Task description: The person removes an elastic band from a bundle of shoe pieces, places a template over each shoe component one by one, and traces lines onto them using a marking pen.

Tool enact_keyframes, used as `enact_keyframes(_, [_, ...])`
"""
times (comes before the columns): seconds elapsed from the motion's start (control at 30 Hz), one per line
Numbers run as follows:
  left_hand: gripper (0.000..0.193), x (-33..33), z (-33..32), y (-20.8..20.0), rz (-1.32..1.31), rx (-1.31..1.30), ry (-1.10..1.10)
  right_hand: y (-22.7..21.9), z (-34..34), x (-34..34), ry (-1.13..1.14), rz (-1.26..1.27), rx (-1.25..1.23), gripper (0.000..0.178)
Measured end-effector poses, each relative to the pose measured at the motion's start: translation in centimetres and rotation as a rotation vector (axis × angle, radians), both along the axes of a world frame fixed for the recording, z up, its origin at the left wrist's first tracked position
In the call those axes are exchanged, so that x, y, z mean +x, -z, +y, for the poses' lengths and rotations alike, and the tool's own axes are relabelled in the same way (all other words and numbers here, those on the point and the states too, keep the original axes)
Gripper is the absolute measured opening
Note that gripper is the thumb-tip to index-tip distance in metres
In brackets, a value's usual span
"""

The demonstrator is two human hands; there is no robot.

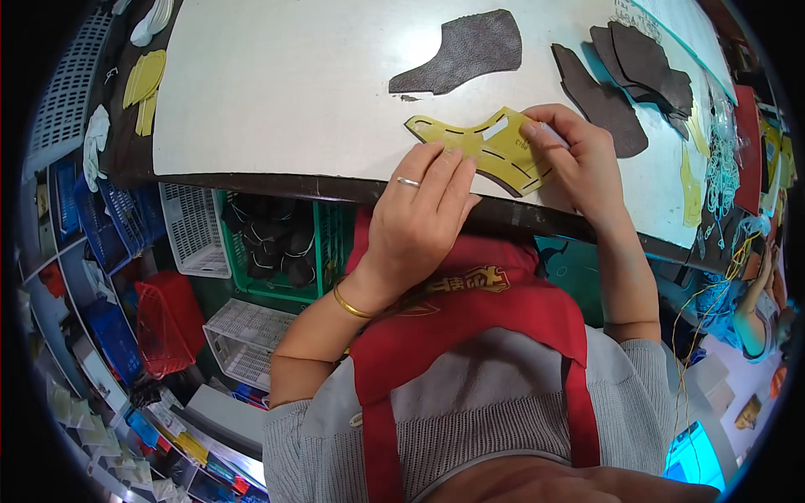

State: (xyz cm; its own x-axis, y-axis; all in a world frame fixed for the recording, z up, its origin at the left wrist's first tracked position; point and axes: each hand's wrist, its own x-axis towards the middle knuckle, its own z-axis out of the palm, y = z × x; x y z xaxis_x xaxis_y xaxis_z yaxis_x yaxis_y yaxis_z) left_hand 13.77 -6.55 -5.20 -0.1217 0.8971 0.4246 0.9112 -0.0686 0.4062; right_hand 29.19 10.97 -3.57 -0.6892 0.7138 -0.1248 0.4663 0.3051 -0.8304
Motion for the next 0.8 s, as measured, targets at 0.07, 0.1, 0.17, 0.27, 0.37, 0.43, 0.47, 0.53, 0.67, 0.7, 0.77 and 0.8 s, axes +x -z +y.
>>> enact_keyframes(0.07, [0.044, 0.2, -0.3, 0.1, -0.031, -0.016, 0.014, 0.1, -0.6, 0.0, -0.005, -0.026, 0.109, 0.022])
enact_keyframes(0.1, [0.044, 0.2, -0.4, 0.2, -0.033, -0.017, 0.014, 0.2, -0.7, 0.0, -0.005, -0.028, 0.108, 0.022])
enact_keyframes(0.17, [0.04, 0.3, -0.3, 0.4, -0.029, -0.008, 0.006, 0.1, -0.8, -0.1, -0.019, -0.051, 0.191, 0.022])
enact_keyframes(0.27, [0.033, -0.3, 0.3, 0.9, 0.028, 0.052, 0.031, -0.2, -0.9, 0.1, -0.032, -0.151, 0.213, 0.024])
enact_keyframes(0.37, [0.027, -1.6, 1.4, 0.3, 0.143, 0.078, 0.103, -0.2, 0.8, 0.4, -0.036, -0.053, 0.077, 0.026])
enact_keyframes(0.43, [0.026, -2.3, 1.8, -0.2, 0.145, 0.03, 0.149, -0.5, 1.6, 1.0, -0.024, -0.068, 0.025, 0.027])
enact_keyframes(0.47, [0.025, -2.5, 2.0, -0.3, 0.156, -0.019, 0.186, -0.7, 1.8, 1.3, -0.02, -0.074, -0.026, 0.028])
enact_keyframes(0.53, [0.025, -2.5, 2.3, -0.6, 0.181, -0.012, 0.189, -0.9, 1.2, 1.4, -0.02, -0.102, 0.045, 0.029])
enact_keyframes(0.67, [0.032, -1.9, 2.2, -1.6, 0.226, -0.037, 0.223, -0.5, -0.1, 1.6, 0.007, -0.124, 0.312, 0.028])
enact_keyframes(0.7, [0.033, -1.7, 2.1, -1.7, 0.246, -0.07, 0.243, -0.6, -0.2, 1.7, -0.005, -0.121, 0.31, 0.028])
enact_keyframes(0.77, [0.032, -1.4, 2.0, -1.2, 0.26, -0.046, 0.233, -0.7, 0.4, 1.6, -0.03, -0.119, 0.314, 0.027])
enact_keyframes(0.8, [0.032, -1.2, 1.9, -0.9, 0.274, -0.023, 0.23, -0.6, 1.1, 1.6, 0.003, -0.094, 0.448, 0.022])
